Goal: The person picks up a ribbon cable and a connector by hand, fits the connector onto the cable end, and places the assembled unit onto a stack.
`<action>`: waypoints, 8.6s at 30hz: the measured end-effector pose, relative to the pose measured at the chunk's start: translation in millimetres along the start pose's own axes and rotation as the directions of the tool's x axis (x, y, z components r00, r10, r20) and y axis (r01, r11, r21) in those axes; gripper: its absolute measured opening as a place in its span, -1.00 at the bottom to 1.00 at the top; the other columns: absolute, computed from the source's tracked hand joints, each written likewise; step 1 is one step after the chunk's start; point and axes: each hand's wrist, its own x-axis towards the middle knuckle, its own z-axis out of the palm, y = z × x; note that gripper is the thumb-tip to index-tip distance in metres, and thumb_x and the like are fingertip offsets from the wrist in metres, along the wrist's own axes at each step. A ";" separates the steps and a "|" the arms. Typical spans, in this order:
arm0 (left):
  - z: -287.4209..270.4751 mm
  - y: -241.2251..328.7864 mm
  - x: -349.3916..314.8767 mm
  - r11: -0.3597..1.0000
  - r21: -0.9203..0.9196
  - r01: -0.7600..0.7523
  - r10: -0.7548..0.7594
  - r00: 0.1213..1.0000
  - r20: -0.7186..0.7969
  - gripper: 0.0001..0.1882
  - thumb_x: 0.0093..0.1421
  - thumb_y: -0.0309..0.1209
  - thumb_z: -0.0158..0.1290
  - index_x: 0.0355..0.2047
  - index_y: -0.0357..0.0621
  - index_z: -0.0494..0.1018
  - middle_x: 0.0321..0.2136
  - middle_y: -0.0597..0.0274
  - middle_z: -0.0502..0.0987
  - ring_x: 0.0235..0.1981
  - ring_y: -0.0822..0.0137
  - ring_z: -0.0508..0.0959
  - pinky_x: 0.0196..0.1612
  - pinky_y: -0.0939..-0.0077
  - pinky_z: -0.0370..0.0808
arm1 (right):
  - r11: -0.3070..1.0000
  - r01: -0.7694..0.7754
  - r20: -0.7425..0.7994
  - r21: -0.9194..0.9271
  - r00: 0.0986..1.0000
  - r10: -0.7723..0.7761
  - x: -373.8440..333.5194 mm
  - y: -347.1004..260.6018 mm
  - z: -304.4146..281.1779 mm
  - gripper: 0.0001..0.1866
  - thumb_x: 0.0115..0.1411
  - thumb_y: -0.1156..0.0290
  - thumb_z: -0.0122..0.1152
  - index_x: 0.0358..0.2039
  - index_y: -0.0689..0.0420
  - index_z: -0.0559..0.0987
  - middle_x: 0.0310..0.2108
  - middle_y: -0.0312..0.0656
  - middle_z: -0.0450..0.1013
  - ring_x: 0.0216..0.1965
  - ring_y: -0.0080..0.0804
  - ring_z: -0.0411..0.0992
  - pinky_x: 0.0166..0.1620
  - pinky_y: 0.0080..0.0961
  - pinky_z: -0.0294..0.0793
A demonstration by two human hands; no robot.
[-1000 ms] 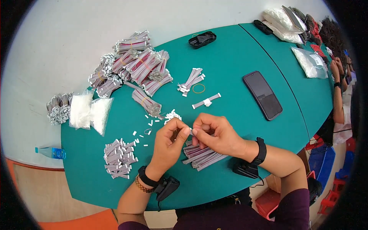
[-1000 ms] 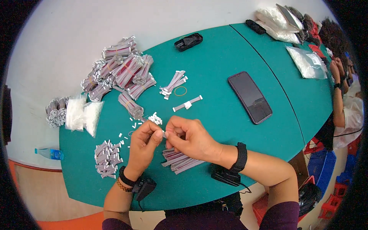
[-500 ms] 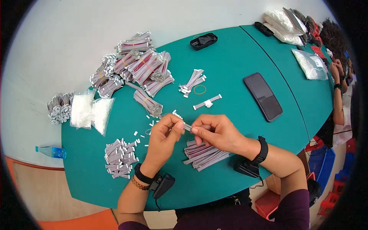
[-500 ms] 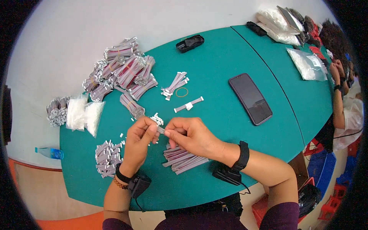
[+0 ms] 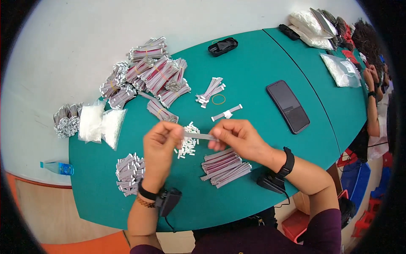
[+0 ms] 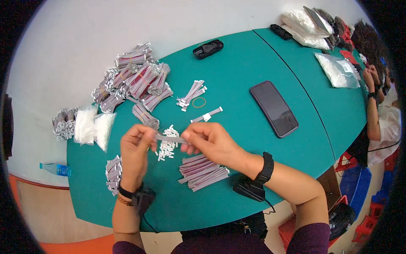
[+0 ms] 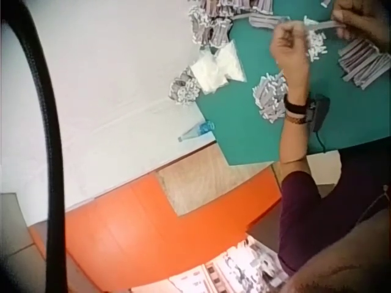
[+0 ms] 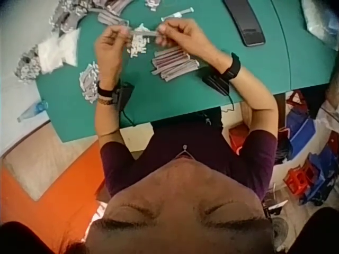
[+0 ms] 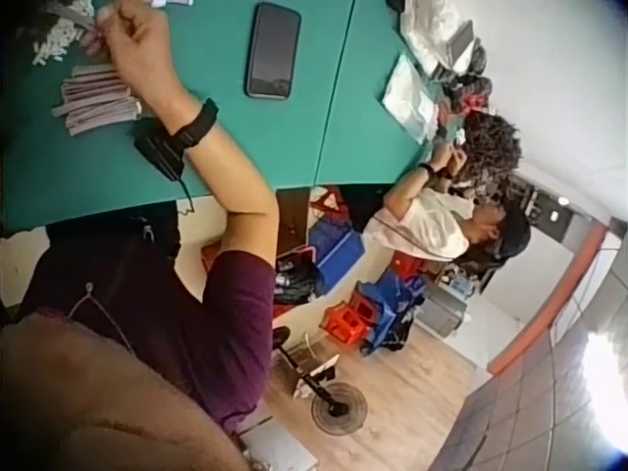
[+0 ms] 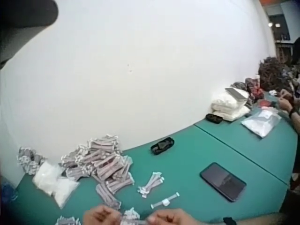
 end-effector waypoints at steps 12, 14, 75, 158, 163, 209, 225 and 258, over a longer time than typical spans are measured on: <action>-127.6 15.2 -65.2 0.891 0.405 0.204 -0.106 0.962 -0.252 -0.91 0.16 -0.45 0.02 -0.44 -0.20 0.40 -0.58 0.42 0.39 -0.59 0.62 0.33 -0.51 0.76 0.24 | 0.536 0.354 0.306 -0.767 0.935 -0.180 -6.0 13.7 -8.3 -0.93 -0.08 0.50 0.16 -0.56 0.16 0.44 -0.53 -0.11 0.35 -0.35 -0.11 0.34 -0.31 -0.27 0.34; -146.8 9.3 -76.0 0.855 0.467 0.227 -0.098 0.954 -0.284 -0.91 0.14 -0.45 0.03 -0.45 -0.20 0.40 -0.58 0.44 0.39 -0.57 0.62 0.33 -0.50 0.73 0.26 | 0.521 0.366 0.325 -0.771 0.930 -0.172 -6.2 15.1 -8.5 -0.92 -0.09 0.51 0.16 -0.55 0.16 0.44 -0.53 -0.11 0.34 -0.33 -0.11 0.33 -0.29 -0.25 0.33; 12.3 -27.8 -11.5 0.937 -0.265 0.226 -0.172 0.962 0.213 -0.84 0.20 -0.42 -0.03 -0.28 -0.27 0.40 -0.53 0.35 0.39 -0.49 0.55 0.36 -0.38 0.67 0.32 | 0.416 0.402 0.348 -0.815 0.915 -0.203 -1.9 8.8 -13.7 -0.90 -0.04 0.46 0.18 -0.51 0.15 0.45 -0.54 -0.15 0.32 -0.40 -0.17 0.37 -0.38 -0.30 0.36; 28.6 -27.8 -24.3 0.960 -0.251 0.121 -0.113 0.993 0.046 -0.87 0.10 -0.48 0.09 -0.35 -0.28 0.46 -0.47 0.29 0.50 -0.50 0.54 0.39 -0.41 0.70 0.33 | 0.996 -0.041 0.076 0.083 0.997 0.035 -9.6 14.3 13.0 -0.88 0.22 0.50 -0.01 -0.39 0.29 0.43 -0.47 -0.15 0.50 -0.45 -0.56 0.47 -0.35 -0.67 0.50; 25.9 -27.8 -23.1 0.967 -0.221 0.129 -0.119 0.991 0.058 -0.87 0.09 -0.48 0.10 -0.36 -0.28 0.46 -0.48 0.30 0.50 -0.51 0.55 0.39 -0.42 0.71 0.33 | 0.996 -0.053 0.099 0.075 0.994 0.045 -8.6 14.2 11.4 -0.88 0.21 0.50 -0.01 -0.39 0.29 0.45 -0.47 -0.16 0.50 -0.44 -0.57 0.47 -0.35 -0.67 0.50; 19.9 -24.4 -17.1 0.904 -0.388 0.180 -0.121 0.978 0.172 -0.83 0.15 -0.50 0.02 -0.23 -0.27 0.40 -0.39 0.25 0.46 -0.36 0.46 0.43 -0.24 0.60 0.39 | 0.997 0.077 -0.054 -0.012 0.996 -0.078 -8.8 8.7 9.5 -0.88 0.18 0.45 0.08 -0.47 0.19 0.45 -0.65 -0.39 0.35 -0.63 -0.79 0.23 -0.58 -0.80 0.13; 14.7 -23.1 -15.9 0.830 -0.452 0.327 -0.228 0.938 0.260 -0.82 0.19 -0.47 -0.03 -0.20 -0.25 0.40 -0.37 0.22 0.49 -0.37 0.45 0.47 -0.28 0.62 0.42 | 0.996 0.092 -0.038 0.003 0.995 -0.092 -7.0 11.9 7.8 -0.89 0.16 0.46 0.09 -0.48 0.20 0.45 -0.66 -0.39 0.35 -0.64 -0.78 0.24 -0.58 -0.79 0.15; 13.0 -31.2 -19.9 0.806 -0.451 0.382 -0.236 0.908 0.346 -0.83 0.17 -0.46 0.00 -0.23 -0.24 0.42 -0.39 0.23 0.50 -0.39 0.48 0.46 -0.32 0.63 0.42 | 0.997 0.072 -0.008 -0.008 0.997 -0.072 -8.5 7.2 7.9 -0.88 0.16 0.45 0.08 -0.49 0.19 0.47 -0.67 -0.42 0.35 -0.63 -0.81 0.25 -0.57 -0.80 0.18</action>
